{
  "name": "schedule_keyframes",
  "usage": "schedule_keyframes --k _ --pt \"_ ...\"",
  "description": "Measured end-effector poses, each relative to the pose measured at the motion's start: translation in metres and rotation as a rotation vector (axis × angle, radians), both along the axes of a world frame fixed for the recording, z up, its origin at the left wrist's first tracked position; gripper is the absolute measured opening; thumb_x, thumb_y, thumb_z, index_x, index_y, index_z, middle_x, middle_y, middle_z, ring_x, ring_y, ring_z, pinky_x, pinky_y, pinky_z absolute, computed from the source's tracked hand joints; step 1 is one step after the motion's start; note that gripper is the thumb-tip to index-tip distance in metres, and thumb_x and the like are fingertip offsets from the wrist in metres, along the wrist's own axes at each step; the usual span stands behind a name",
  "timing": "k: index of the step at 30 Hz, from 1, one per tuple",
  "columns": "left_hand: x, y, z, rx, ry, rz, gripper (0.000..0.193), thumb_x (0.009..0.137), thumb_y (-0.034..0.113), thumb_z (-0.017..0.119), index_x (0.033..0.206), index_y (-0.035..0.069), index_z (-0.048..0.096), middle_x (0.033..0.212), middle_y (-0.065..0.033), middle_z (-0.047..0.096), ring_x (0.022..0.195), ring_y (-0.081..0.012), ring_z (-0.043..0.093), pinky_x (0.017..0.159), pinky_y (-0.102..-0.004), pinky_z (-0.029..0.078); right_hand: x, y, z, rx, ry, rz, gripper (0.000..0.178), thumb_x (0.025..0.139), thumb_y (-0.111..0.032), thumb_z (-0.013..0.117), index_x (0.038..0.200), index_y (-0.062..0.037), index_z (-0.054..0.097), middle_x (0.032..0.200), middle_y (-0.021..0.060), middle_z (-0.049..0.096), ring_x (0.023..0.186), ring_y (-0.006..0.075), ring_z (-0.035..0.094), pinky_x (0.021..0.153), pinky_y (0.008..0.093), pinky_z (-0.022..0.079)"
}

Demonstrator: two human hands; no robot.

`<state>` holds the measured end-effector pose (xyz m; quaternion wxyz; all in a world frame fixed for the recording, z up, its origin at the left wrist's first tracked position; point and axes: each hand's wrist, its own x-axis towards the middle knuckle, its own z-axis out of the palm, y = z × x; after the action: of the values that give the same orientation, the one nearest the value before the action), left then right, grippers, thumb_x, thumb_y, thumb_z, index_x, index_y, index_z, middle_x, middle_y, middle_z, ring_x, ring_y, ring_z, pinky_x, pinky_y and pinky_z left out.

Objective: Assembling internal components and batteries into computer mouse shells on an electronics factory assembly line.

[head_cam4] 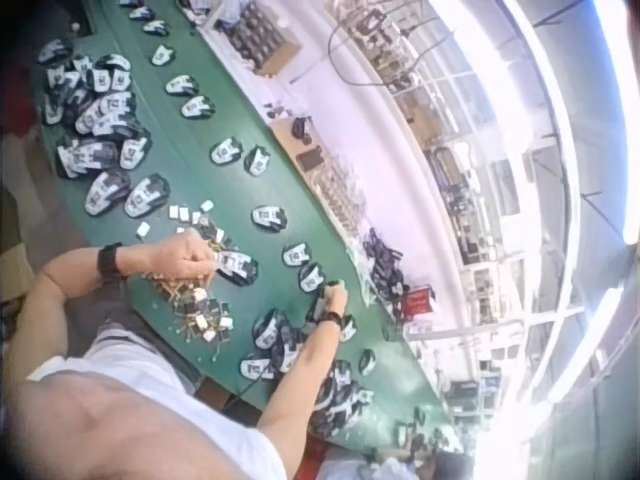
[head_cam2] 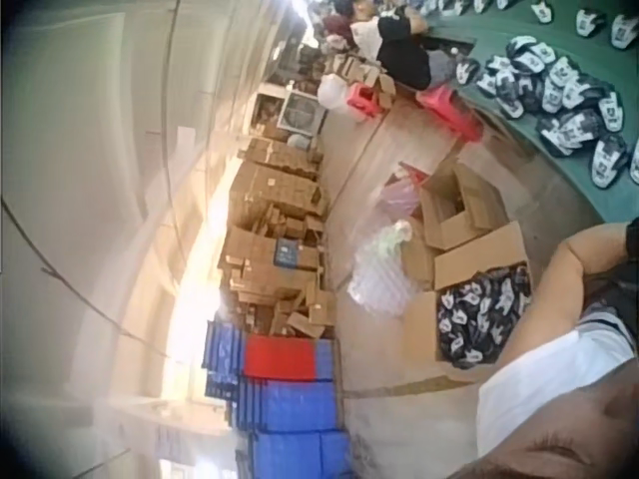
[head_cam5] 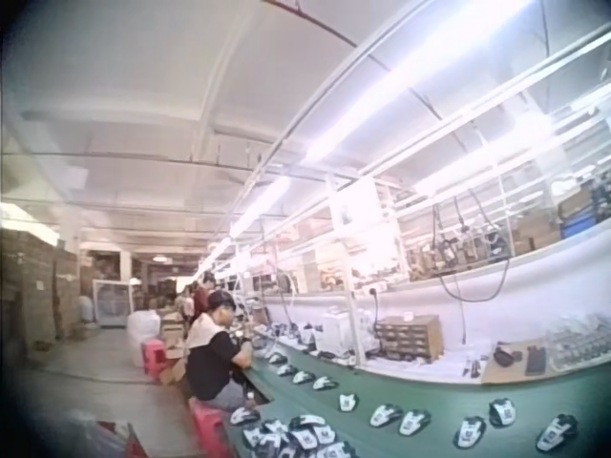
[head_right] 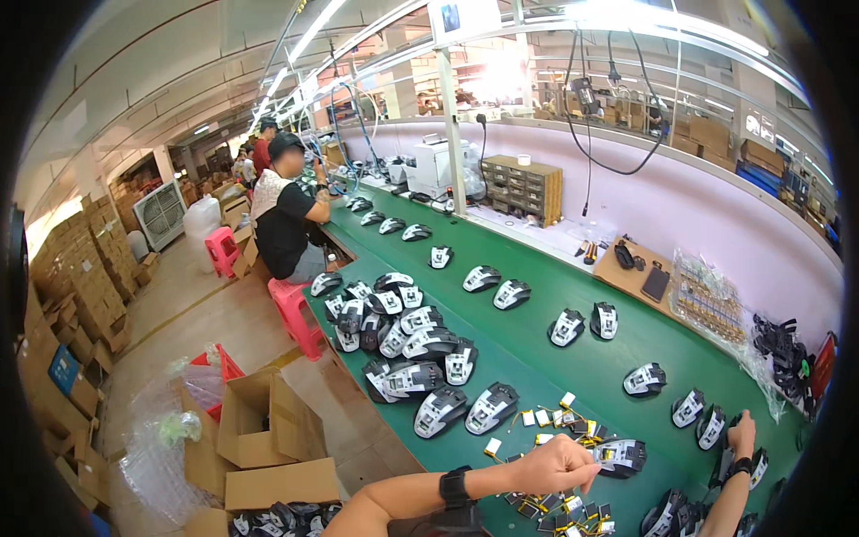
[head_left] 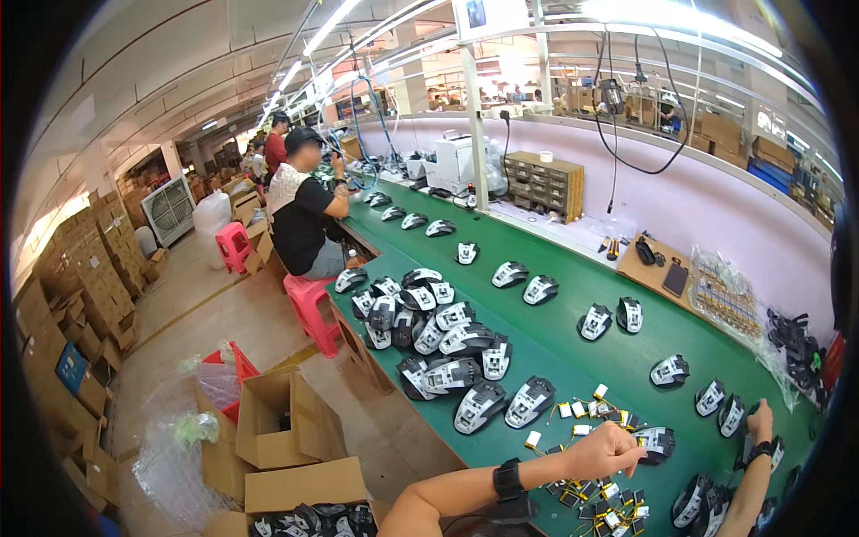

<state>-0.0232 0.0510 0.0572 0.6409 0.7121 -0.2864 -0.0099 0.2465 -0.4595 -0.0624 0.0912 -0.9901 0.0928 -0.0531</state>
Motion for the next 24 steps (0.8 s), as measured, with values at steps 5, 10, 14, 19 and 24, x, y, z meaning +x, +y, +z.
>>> schedule_keyframes --k 5,10,14,19,24 --pt "0.027 -0.013 -0.041 -0.172 0.016 0.070 0.043 0.083 0.007 0.056 0.044 -0.001 0.042 0.063 -0.0040 0.061 0.055 -0.0082 0.051 0.049 -0.0276 0.038 0.027 0.019 0.005 0.177 -0.390 -0.002 0.052 0.076 -0.016 0.062 0.124 -0.0026 0.047 0.111 0.0292 0.052 0.103 0.0465 0.053 0.088 0.0477 0.044" --pt "0.041 -0.035 -0.050 -0.218 0.188 0.086 0.032 0.091 0.019 0.062 0.065 0.001 0.061 0.060 -0.0024 0.060 0.053 -0.0035 0.045 0.048 -0.0227 0.034 0.032 0.058 -0.001 0.118 -0.236 0.154 0.055 0.075 -0.020 0.065 0.125 -0.0070 0.046 0.114 0.0255 0.049 0.103 0.0441 0.053 0.090 0.0461 0.045" --pt "0.042 -0.033 -0.072 -0.083 0.028 0.200 0.034 0.091 0.020 0.062 0.063 0.000 0.059 0.057 -0.0012 0.057 0.050 -0.0048 0.043 0.045 -0.0260 0.032 0.010 0.095 0.012 0.180 -0.209 0.050 0.063 0.068 -0.022 0.070 0.125 -0.0065 0.049 0.115 0.0249 0.050 0.106 0.0431 0.053 0.092 0.0451 0.045" --pt "0.038 -0.032 -0.077 -0.063 -0.082 0.227 0.033 0.089 0.016 0.062 0.062 -0.001 0.055 0.056 -0.0058 0.053 0.047 -0.0130 0.045 0.046 -0.0299 0.034 0.003 0.075 0.019 0.406 -0.097 0.043 0.087 0.050 -0.015 0.074 0.133 -0.0070 0.046 0.113 0.0234 0.053 0.107 0.0397 0.054 0.093 0.0410 0.046" --pt "0.036 -0.035 -0.084 0.092 -0.329 0.285 0.030 0.087 0.015 0.061 0.062 0.000 0.050 0.060 -0.0102 0.048 0.054 -0.0264 0.050 0.051 -0.0376 0.038 0.004 0.083 0.011 0.158 -0.143 -0.008 0.097 0.047 -0.007 0.074 0.138 -0.0114 0.039 0.126 0.0216 0.045 0.110 0.0417 0.053 0.096 0.0415 0.045"
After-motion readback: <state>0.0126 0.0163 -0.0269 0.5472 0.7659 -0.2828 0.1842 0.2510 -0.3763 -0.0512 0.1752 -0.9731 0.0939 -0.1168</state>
